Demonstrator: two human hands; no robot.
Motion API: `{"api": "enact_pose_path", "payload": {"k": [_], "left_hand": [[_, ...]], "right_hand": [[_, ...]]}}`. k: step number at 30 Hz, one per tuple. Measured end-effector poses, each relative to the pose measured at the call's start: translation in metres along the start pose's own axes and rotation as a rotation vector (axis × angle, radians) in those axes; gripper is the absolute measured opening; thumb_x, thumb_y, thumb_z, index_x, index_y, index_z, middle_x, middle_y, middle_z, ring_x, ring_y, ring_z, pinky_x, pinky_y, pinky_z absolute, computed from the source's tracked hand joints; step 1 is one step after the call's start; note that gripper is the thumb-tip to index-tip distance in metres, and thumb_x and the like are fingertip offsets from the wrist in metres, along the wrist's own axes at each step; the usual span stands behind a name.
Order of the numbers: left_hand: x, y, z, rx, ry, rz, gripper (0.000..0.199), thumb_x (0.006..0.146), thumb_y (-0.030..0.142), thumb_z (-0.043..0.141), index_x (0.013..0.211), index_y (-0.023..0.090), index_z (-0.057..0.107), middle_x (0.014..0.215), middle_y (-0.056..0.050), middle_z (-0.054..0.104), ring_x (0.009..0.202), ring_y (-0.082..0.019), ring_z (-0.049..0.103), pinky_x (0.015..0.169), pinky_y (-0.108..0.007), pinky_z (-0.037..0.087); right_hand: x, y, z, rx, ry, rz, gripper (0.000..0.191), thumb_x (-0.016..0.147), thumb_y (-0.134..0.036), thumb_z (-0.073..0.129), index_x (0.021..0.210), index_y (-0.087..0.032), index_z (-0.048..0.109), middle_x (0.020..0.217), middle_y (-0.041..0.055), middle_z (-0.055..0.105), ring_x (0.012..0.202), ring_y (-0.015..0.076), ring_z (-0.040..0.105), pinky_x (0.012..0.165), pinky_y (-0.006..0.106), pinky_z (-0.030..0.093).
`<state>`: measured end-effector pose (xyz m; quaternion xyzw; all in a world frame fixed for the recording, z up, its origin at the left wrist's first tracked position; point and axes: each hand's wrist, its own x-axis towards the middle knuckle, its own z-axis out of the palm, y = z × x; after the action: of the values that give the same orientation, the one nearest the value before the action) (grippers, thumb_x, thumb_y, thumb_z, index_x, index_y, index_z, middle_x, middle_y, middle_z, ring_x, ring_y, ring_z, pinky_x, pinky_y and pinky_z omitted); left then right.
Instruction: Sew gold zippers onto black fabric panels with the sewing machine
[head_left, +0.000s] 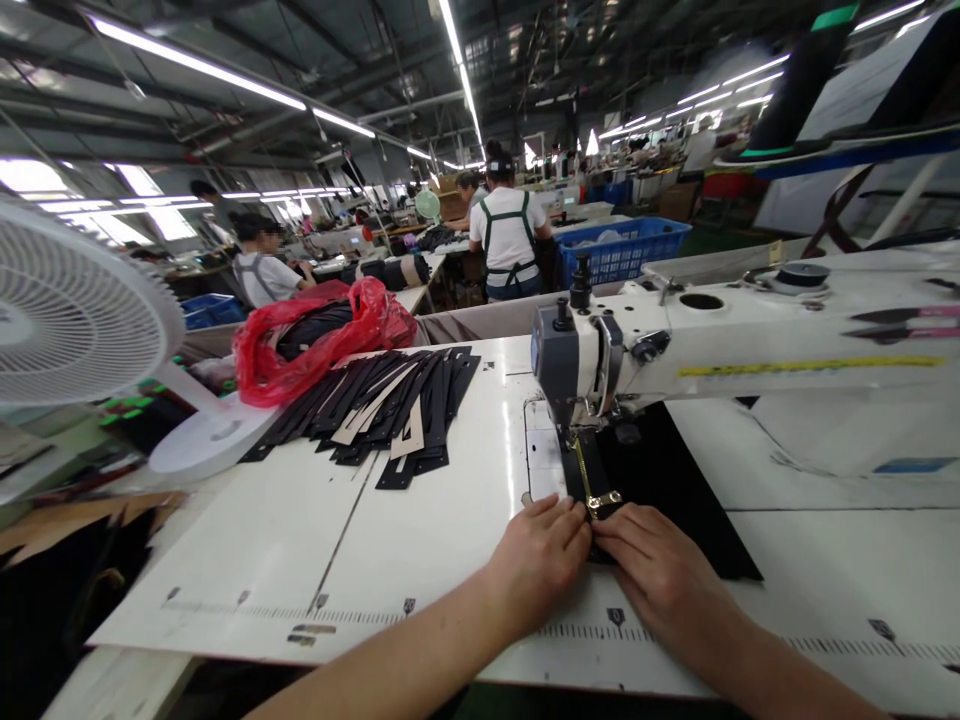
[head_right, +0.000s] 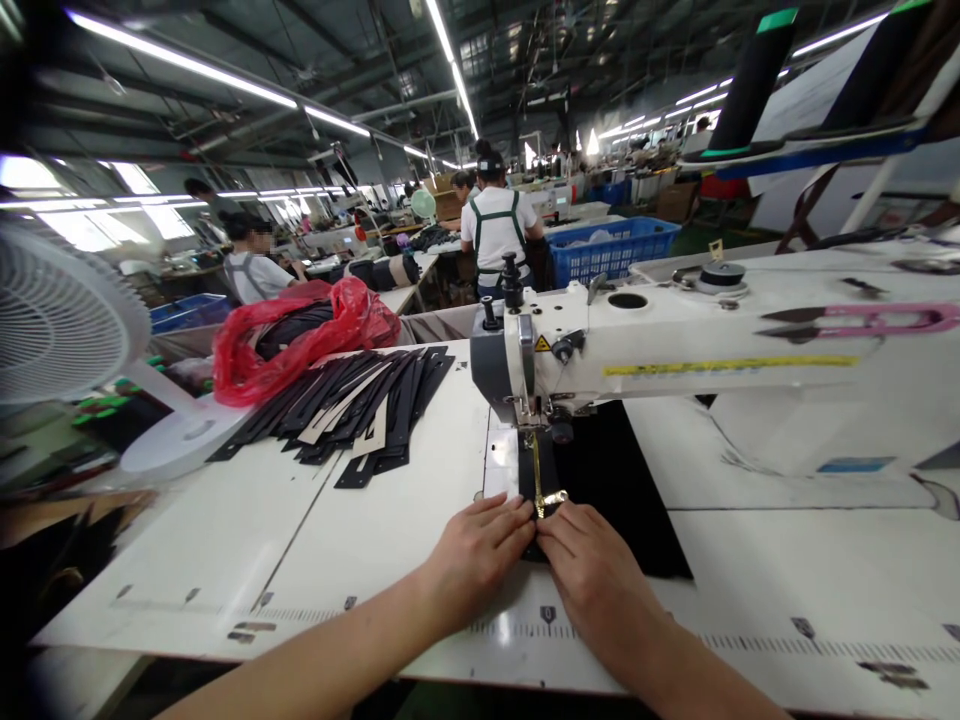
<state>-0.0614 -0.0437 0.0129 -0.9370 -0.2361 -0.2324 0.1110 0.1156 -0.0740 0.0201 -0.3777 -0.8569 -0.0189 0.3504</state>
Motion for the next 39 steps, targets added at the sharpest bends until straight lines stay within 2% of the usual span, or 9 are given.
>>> {"api": "enact_pose_path", "payload": {"k": [5, 10, 15, 18, 22, 27, 35, 39], "left_hand": [[0.002, 0.001, 0.002, 0.035, 0.068, 0.014, 0.028, 0.090, 0.008, 0.036, 0.096, 0.005, 0.062, 0.102, -0.014, 0.067, 0.095, -0.021, 0.064, 0.086, -0.034, 0.053], [0.005, 0.003, 0.002, 0.013, 0.154, -0.019, 0.029, 0.090, 0.008, 0.035, 0.094, 0.006, 0.064, 0.100, -0.012, 0.068, 0.093, -0.020, 0.065, 0.085, -0.033, 0.054], [0.006, 0.003, 0.005, -0.001, 0.234, -0.038, 0.033, 0.093, 0.010, 0.033, 0.089, 0.007, 0.065, 0.095, -0.010, 0.070, 0.088, -0.021, 0.067, 0.080, -0.033, 0.057], [0.007, 0.002, 0.005, -0.013, 0.230, -0.043, 0.032, 0.093, 0.011, 0.034, 0.089, 0.007, 0.066, 0.096, -0.009, 0.070, 0.087, -0.021, 0.067, 0.080, -0.033, 0.057], [0.010, -0.001, 0.003, -0.050, 0.195, -0.054, 0.033, 0.093, 0.010, 0.033, 0.089, 0.008, 0.066, 0.095, -0.010, 0.070, 0.089, -0.020, 0.067, 0.084, -0.033, 0.056], [0.015, -0.008, 0.003, -0.060, 0.182, -0.048, 0.031, 0.092, 0.008, 0.034, 0.087, 0.007, 0.065, 0.093, -0.011, 0.070, 0.089, -0.019, 0.067, 0.086, -0.032, 0.055], [0.020, -0.018, 0.007, -0.054, 0.132, -0.056, 0.029, 0.092, 0.009, 0.035, 0.090, 0.006, 0.064, 0.097, -0.013, 0.068, 0.090, -0.020, 0.066, 0.085, -0.032, 0.055], [0.023, -0.023, 0.007, -0.056, 0.097, -0.057, 0.029, 0.093, 0.009, 0.035, 0.093, 0.006, 0.063, 0.100, -0.014, 0.067, 0.093, -0.020, 0.065, 0.086, -0.033, 0.055]], "right_hand": [[-0.003, -0.004, -0.001, -0.048, -0.005, 0.010, 0.029, 0.089, -0.011, 0.036, 0.089, -0.013, 0.065, 0.084, 0.0082, 0.065, 0.080, 0.0171, 0.058, 0.073, 0.031, 0.051], [-0.015, -0.003, 0.007, -0.274, 0.112, -0.088, 0.040, 0.091, -0.010, 0.028, 0.095, -0.011, 0.067, 0.098, 0.0085, 0.068, 0.093, 0.0192, 0.061, 0.076, 0.032, 0.052], [-0.021, 0.003, 0.006, -0.324, 0.042, -0.148, 0.038, 0.086, -0.005, 0.032, 0.096, -0.011, 0.068, 0.105, 0.0079, 0.067, 0.099, 0.0185, 0.062, 0.079, 0.027, 0.053], [-0.018, 0.004, 0.003, -0.332, 0.090, -0.157, 0.041, 0.086, -0.005, 0.030, 0.092, -0.013, 0.070, 0.101, 0.0072, 0.069, 0.094, 0.0170, 0.064, 0.075, 0.025, 0.055], [-0.013, 0.007, 0.001, -0.347, 0.004, -0.176, 0.040, 0.084, -0.004, 0.031, 0.095, -0.011, 0.069, 0.105, 0.0089, 0.067, 0.096, 0.0189, 0.064, 0.076, 0.026, 0.056], [-0.012, 0.016, 0.004, -0.344, -0.007, -0.196, 0.039, 0.084, -0.005, 0.032, 0.099, -0.011, 0.068, 0.109, 0.0099, 0.065, 0.098, 0.0199, 0.063, 0.075, 0.027, 0.056], [-0.001, 0.024, 0.008, -0.242, 0.077, -0.103, 0.036, 0.082, -0.002, 0.037, 0.097, -0.010, 0.069, 0.105, 0.0094, 0.067, 0.098, 0.0193, 0.063, 0.078, 0.028, 0.056], [0.004, 0.028, 0.010, -0.226, 0.074, -0.097, 0.036, 0.083, -0.002, 0.037, 0.098, -0.009, 0.068, 0.105, 0.0100, 0.067, 0.099, 0.0191, 0.062, 0.078, 0.028, 0.056]]}}
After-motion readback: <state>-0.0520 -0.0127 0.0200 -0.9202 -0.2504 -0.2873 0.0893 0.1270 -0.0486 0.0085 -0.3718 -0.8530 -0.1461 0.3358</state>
